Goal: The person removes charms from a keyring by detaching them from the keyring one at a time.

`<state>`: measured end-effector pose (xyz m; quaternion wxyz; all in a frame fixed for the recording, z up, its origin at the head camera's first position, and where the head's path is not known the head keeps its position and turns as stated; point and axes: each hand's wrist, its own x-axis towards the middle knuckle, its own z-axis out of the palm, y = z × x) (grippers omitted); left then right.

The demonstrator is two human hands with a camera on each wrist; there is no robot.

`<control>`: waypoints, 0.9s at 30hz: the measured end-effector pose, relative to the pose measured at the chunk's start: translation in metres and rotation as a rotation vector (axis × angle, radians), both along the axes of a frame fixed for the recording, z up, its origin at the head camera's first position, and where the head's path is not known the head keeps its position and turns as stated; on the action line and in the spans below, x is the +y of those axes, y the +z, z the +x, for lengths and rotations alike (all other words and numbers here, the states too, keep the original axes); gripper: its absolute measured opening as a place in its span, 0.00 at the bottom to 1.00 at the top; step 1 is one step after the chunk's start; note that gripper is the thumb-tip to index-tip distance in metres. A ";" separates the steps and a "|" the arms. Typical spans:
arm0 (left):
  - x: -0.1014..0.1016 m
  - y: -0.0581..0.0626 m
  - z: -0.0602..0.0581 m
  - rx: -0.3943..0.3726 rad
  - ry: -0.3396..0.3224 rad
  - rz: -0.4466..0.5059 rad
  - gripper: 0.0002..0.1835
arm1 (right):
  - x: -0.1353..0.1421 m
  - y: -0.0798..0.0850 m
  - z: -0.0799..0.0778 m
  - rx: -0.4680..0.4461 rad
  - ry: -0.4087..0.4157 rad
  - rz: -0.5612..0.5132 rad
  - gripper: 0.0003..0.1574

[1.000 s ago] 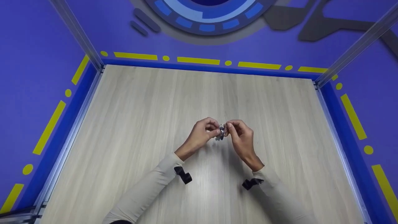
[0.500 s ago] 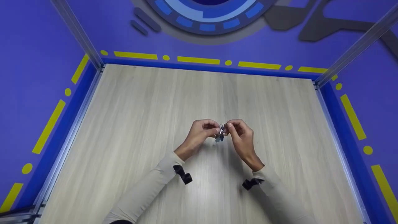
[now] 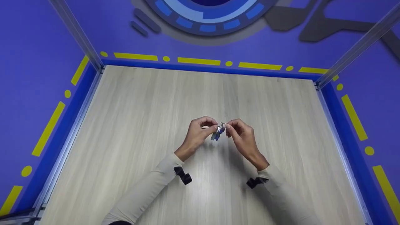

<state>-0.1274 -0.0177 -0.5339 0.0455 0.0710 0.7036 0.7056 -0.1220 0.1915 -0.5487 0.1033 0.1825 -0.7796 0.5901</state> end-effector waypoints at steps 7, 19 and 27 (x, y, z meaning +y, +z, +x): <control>0.001 -0.001 -0.002 -0.004 0.019 0.033 0.11 | 0.007 0.001 -0.003 0.012 0.079 0.037 0.02; 0.002 0.000 -0.007 0.063 -0.032 -0.034 0.06 | 0.012 0.003 -0.011 0.046 0.082 0.072 0.04; 0.000 0.000 -0.007 0.052 -0.044 -0.094 0.04 | 0.014 0.001 -0.018 0.165 0.161 0.225 0.04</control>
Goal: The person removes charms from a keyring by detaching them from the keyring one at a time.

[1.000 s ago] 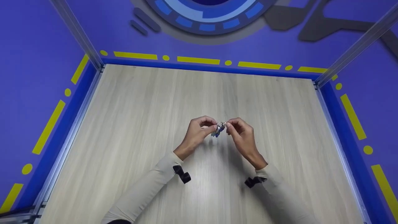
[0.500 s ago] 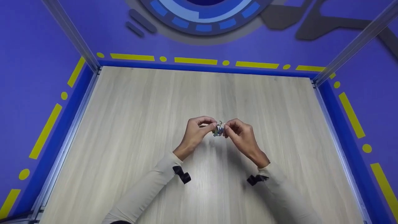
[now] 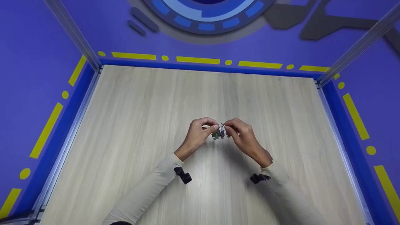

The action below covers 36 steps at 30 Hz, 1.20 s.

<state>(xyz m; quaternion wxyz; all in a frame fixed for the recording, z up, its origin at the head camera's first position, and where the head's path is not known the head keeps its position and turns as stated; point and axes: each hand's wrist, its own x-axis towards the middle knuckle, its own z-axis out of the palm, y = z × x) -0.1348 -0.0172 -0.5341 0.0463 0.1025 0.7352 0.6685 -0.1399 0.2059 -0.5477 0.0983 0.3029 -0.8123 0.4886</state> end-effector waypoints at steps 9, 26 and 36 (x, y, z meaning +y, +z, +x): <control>-0.003 0.001 -0.003 0.037 -0.035 -0.044 0.03 | 0.001 0.004 -0.004 0.090 0.001 0.011 0.06; -0.002 0.002 0.001 0.031 -0.147 -0.130 0.04 | -0.009 0.001 0.003 -0.126 -0.048 -0.175 0.03; -0.005 0.003 0.002 -0.059 -0.179 -0.021 0.05 | -0.012 0.002 0.008 -0.291 -0.088 -0.243 0.04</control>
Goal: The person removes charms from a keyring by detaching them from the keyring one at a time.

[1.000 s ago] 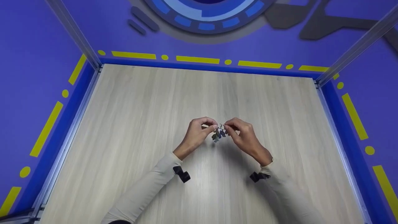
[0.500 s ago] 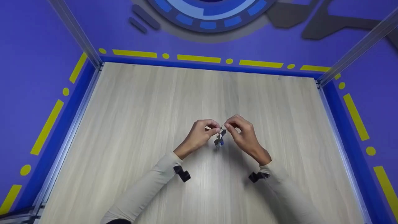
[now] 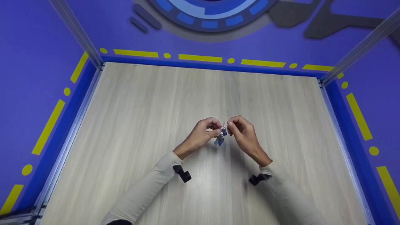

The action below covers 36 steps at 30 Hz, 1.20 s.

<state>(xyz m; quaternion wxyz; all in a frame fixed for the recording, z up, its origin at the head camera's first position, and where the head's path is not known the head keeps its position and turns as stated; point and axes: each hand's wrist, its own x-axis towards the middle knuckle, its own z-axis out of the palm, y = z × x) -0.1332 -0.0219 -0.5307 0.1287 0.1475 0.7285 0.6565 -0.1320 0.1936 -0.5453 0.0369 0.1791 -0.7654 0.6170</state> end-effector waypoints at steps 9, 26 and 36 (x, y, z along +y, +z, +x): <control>-0.002 0.000 0.000 -0.151 0.014 0.142 0.06 | 0.002 0.003 0.000 -0.021 0.010 0.020 0.08; -0.001 0.004 0.003 -0.084 0.139 0.103 0.04 | 0.010 0.006 -0.005 0.149 0.106 0.083 0.09; -0.001 0.002 0.004 -0.005 0.122 0.057 0.03 | 0.016 0.004 -0.008 0.240 0.133 0.115 0.11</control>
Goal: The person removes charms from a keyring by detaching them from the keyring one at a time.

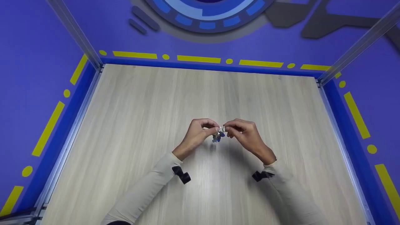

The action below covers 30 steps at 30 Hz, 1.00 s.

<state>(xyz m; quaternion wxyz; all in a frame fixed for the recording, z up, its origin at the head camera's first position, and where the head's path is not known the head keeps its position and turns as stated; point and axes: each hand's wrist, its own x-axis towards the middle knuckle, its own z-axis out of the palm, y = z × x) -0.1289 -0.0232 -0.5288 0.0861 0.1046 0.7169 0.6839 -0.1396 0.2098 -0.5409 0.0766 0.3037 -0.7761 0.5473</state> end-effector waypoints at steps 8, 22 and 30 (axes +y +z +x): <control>0.001 0.001 0.001 0.068 0.014 -0.092 0.03 | 0.001 0.004 0.000 -0.014 0.020 0.001 0.09; 0.003 0.000 0.002 0.027 -0.022 -0.059 0.05 | -0.013 -0.007 0.009 -0.058 -0.054 -0.151 0.03; 0.002 -0.001 0.003 -0.099 -0.017 0.076 0.09 | -0.016 -0.008 0.011 -0.063 -0.064 -0.240 0.08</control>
